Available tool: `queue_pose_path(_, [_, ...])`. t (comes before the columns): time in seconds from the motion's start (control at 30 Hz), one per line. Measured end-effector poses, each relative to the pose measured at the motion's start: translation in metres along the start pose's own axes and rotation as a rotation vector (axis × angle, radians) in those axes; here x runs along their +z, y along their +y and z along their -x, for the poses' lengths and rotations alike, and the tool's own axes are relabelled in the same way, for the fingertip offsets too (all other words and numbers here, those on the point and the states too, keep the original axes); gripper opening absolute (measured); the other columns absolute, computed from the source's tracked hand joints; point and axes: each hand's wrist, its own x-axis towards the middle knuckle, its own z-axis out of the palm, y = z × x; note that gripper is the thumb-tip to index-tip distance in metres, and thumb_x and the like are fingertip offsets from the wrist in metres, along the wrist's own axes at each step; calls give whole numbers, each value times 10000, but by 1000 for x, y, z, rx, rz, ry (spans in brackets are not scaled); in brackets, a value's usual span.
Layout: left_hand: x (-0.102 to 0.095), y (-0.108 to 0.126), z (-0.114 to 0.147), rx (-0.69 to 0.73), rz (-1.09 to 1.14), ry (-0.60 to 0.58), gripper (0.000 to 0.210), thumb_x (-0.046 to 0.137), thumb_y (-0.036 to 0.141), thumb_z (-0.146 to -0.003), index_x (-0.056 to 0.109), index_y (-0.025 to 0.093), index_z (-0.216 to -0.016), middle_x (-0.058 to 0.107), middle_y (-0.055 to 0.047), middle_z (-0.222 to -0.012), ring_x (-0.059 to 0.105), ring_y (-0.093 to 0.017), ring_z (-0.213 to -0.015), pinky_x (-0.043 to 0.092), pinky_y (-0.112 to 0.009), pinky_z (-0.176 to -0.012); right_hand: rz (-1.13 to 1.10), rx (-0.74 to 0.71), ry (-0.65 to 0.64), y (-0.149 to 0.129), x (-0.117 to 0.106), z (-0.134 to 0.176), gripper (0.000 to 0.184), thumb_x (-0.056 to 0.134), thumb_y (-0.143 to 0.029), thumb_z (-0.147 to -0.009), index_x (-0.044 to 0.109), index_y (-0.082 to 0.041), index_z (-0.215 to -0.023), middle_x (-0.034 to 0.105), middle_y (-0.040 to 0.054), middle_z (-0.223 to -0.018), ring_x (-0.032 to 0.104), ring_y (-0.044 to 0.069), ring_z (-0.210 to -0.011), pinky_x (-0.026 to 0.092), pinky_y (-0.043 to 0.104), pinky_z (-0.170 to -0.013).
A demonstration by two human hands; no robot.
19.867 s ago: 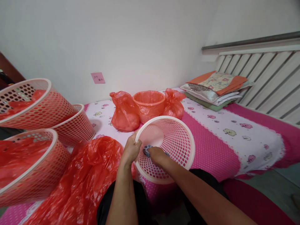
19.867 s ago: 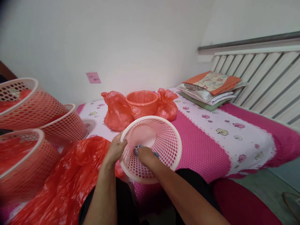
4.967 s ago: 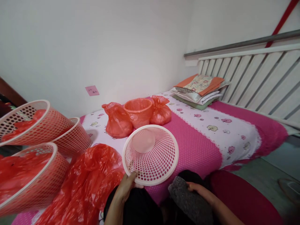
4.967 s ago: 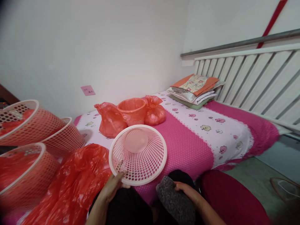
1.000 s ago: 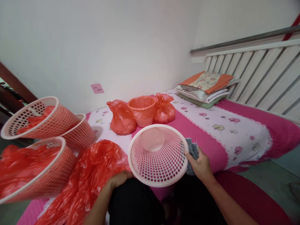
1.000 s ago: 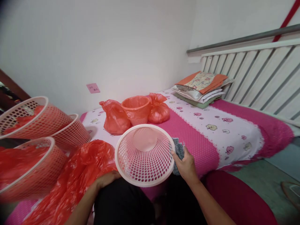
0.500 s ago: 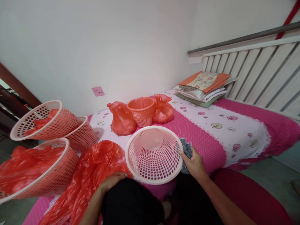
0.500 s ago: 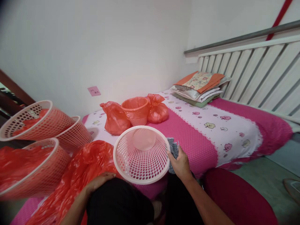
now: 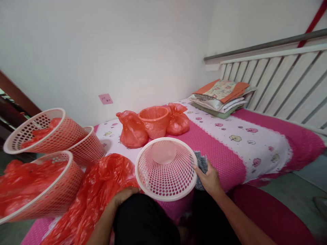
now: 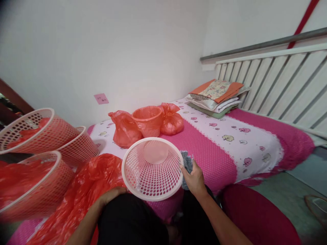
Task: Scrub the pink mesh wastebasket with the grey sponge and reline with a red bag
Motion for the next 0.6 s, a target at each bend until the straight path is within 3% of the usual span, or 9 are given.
queue_pose_path(0.17, [-1,-9,11,-23,-16,49,504,672,652,-720,833,214,-911,829,-63,-1054,699,-332,-1069,445,-462,-1100,-14,-2,-10,-2,2,4,431,667,-596,-808,640,-203,-984,776,104,-905,737,289,-844,570,423,-805])
queue_pose_path(0.3, [3,-2,30,10,-58,112,410,667,616,-761,762,217,-753,785,-34,-872,664,-293,-932,479,-426,-983,-37,-5,-23,-2,4,7,397,672,-597,-804,614,-223,-924,770,92,-873,732,282,-816,564,413,-786])
queue_pose_path(0.4, [6,5,39,37,-83,130,427,646,623,-789,728,206,-743,750,-28,-841,639,-269,-888,484,-390,-903,-35,11,-23,1,5,8,402,670,-602,-804,611,-222,-923,764,87,-865,731,282,-809,561,412,-774])
queue_pose_path(0.6, [15,17,25,69,-120,100,475,640,657,-797,760,199,-761,795,-60,-908,686,-304,-933,492,-415,-935,-64,37,-12,8,9,7,435,676,-598,-807,635,-203,-985,779,106,-929,739,287,-865,565,414,-808])
